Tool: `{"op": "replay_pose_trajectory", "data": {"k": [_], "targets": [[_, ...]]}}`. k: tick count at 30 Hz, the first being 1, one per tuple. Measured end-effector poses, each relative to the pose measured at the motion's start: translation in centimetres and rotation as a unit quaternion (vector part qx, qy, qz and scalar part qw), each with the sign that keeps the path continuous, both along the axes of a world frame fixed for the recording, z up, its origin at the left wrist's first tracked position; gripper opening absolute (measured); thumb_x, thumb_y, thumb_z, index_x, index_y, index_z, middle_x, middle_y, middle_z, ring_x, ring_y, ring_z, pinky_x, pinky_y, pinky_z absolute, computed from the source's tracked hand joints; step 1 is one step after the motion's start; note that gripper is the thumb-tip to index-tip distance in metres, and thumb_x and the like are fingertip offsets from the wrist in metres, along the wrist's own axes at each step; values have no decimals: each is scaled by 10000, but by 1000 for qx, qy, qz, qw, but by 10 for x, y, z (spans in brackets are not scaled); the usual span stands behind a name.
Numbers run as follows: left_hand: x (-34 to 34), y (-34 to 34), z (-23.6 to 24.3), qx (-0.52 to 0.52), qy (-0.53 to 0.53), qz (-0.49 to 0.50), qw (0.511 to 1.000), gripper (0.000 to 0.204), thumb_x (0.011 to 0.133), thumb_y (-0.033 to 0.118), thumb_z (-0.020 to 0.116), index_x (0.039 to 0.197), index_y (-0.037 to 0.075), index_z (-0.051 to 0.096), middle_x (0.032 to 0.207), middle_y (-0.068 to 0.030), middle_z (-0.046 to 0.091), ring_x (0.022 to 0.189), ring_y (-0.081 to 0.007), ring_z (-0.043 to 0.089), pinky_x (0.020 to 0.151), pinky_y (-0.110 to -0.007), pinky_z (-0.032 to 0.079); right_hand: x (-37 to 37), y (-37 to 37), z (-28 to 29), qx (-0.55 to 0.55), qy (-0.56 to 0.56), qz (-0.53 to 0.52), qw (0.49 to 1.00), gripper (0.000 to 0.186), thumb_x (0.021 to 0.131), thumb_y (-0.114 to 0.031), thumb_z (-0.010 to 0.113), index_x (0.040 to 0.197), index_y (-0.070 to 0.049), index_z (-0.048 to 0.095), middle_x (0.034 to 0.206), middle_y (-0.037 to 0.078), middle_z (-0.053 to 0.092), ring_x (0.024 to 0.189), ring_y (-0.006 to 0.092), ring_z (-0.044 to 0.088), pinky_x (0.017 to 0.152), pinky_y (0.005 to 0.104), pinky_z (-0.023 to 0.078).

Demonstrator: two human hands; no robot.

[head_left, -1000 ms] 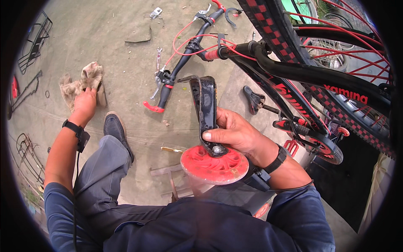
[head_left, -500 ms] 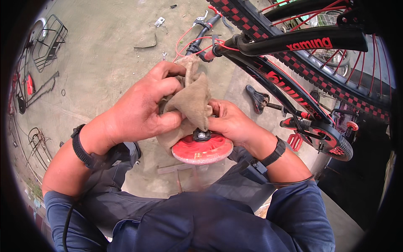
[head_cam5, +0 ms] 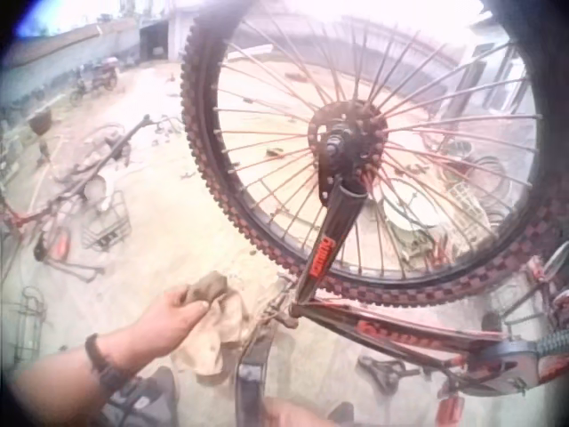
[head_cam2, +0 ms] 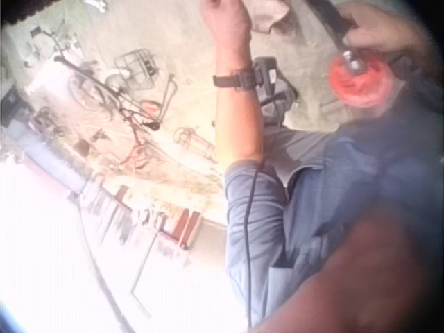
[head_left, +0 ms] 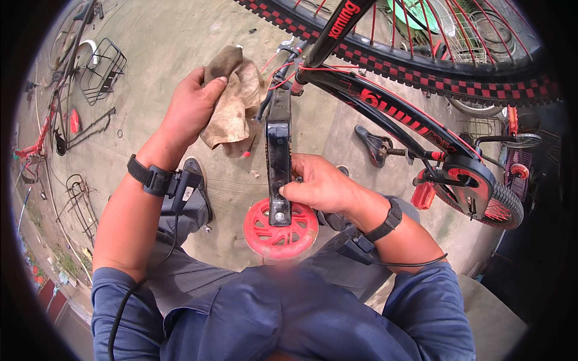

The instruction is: The person cleans a bicycle pedal arm with a cloth, then uses a multi-bit screwdriver to tighten bolts on the rear wheel and crankset. The person handles the pedal arm, cloth, screwdriver, and bicycle components.

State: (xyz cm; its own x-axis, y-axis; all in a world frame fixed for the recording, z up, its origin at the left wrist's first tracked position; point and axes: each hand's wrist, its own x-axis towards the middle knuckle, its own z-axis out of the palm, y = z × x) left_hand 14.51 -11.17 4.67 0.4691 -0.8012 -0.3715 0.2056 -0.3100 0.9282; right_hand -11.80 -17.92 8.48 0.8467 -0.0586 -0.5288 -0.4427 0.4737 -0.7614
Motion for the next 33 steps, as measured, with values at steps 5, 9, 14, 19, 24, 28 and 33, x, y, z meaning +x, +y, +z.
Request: {"op": "replay_pose_trajectory", "data": {"k": [5,9,14,19,24,28,33], "targets": [[-41,41,51,-59,96,-12,994,315,1040,205,605,1254,-24,572,1119,-74,675,962,-118,647,842,-277,541,-11,-10,6,13,-5,-55,998,286,822,-56,572,1085,37,636,963,37,663,835,101,608,731,276,512],[-112,56,68,-94,-45,-54,993,570,984,201,701,1432,-24,430,1303,-149,609,1187,-204,600,1024,-342,478,-6,6,5,-79,-49,-69,993,351,826,-156,721,1101,58,670,976,116,740,919,164,693,786,340,564],[-143,47,53,-99,-135,1,986,612,971,218,718,1408,-36,374,1288,-178,612,1168,-211,611,990,-338,496,-11,29,7,-319,-64,17,945,396,817,-208,796,1146,-18,682,1054,143,741,988,259,720,841,382,560],[-134,46,46,-57,-32,30,997,481,1006,224,672,1343,-18,428,1164,-107,640,1025,-134,612,898,-304,517,-15,37,9,-435,-72,-35,897,330,728,-256,815,912,-5,705,840,240,709,833,441,692,707,463,560],[-135,57,43,-94,5,-10,995,543,1005,194,675,1425,-1,392,1275,-106,604,1135,-138,580,975,-309,493,-23,30,14,-428,-71,10,901,366,734,-252,808,942,23,688,855,264,698,842,453,684,718,463,554],[-136,77,41,-158,118,-67,978,730,987,105,678,1568,23,244,1439,-121,513,1317,-177,502,1084,-330,439,-23,28,15,-288,-27,-29,957,329,782,-190,748,1008,43,687,850,224,722,802,321,733,727,404,555],[-124,84,36,-139,228,-39,963,589,1011,92,625,1527,59,343,1391,-102,568,1245,-203,585,1050,-353,494,-22,23,17,-132,-62,-70,987,241,809,-89,648,1003,50,683,844,60,695,773,108,623,691,310,529]]}}
